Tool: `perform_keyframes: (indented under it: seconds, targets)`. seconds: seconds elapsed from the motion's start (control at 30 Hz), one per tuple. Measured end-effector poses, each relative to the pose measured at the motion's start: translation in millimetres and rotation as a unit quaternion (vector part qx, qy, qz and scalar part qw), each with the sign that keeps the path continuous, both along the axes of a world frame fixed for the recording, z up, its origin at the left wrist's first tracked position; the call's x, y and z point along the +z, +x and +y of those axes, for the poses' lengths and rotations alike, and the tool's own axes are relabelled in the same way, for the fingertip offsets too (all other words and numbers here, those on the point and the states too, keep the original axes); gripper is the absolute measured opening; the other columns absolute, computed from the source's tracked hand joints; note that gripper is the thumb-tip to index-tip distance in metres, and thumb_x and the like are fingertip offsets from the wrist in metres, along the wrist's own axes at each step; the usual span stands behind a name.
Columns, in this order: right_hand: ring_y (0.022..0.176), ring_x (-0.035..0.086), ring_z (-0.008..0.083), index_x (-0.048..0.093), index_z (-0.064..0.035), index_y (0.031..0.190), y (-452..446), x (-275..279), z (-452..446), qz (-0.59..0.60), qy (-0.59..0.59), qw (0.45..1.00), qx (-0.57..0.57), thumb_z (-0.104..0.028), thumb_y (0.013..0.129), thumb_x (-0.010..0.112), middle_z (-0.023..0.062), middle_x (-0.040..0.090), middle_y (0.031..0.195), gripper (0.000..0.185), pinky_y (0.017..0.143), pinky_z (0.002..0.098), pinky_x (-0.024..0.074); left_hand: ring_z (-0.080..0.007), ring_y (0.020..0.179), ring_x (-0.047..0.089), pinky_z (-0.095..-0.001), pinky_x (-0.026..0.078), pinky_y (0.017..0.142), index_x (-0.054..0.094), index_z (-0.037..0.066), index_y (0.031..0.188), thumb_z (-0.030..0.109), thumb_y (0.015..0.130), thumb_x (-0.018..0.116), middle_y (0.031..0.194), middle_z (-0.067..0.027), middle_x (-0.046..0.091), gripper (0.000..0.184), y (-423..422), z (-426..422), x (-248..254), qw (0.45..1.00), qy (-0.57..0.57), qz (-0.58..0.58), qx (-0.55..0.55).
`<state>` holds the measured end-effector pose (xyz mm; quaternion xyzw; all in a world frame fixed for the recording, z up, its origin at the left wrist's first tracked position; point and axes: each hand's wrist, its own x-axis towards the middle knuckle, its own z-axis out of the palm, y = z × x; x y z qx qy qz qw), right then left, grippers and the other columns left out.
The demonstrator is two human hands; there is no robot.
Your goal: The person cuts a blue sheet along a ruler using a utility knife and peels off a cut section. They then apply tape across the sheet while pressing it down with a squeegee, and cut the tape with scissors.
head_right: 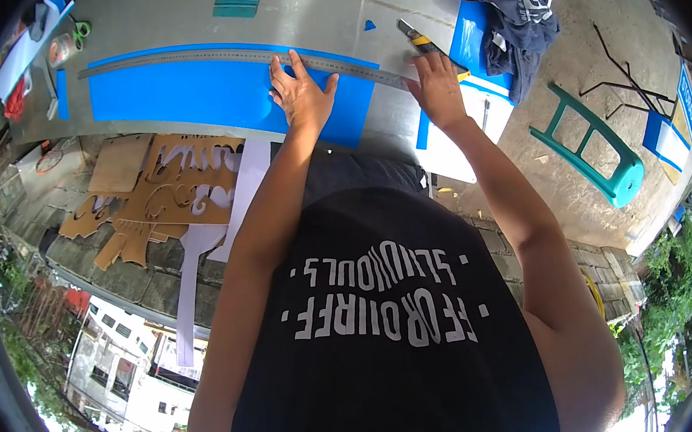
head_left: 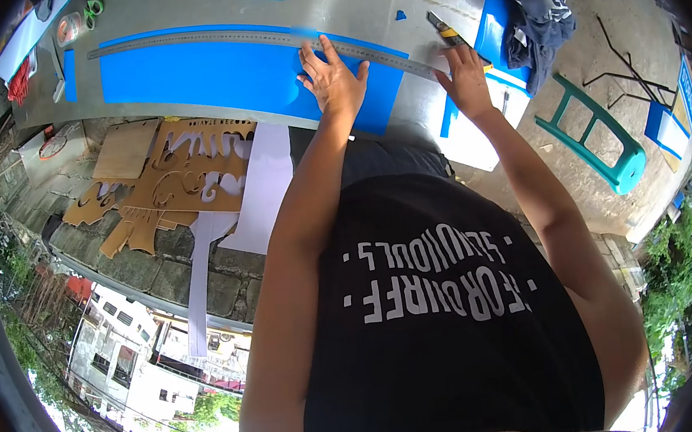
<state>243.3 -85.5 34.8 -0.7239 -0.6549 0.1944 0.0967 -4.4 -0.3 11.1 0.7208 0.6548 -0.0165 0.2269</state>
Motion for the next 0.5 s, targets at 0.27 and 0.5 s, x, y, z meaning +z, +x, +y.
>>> perform_keyframes:
  seconds: [0.27,0.5]
  targets:
    - [0.118,0.059,0.0353,0.064,-0.0089,0.115,-19,-10,-5,0.039,-0.082,0.996,-0.016,-0.015,0.085,0.081,0.0129,0.064,0.117,0.035,0.102,0.0486,0.0467,-0.0440,0.147,0.028,-0.0605,0.032,0.116,0.038,0.003,0.156,0.048,0.091,0.077,0.161,-0.0240,0.022,0.089,-12,7,11,1.000,-0.009,0.009,-0.019]
    - [0.115,0.063,0.0369,0.065,-0.0087,0.102,-21,-13,3,0.038,-0.121,0.992,-0.018,-0.015,0.085,0.080,0.0133,0.068,0.111,0.023,0.098,0.0560,0.0475,-0.0386,0.142,0.035,-0.0554,0.029,0.116,0.046,0.008,0.151,0.046,0.092,0.075,0.158,-0.0182,0.031,0.077,-46,10,15,0.999,0.020,0.025,-0.011]
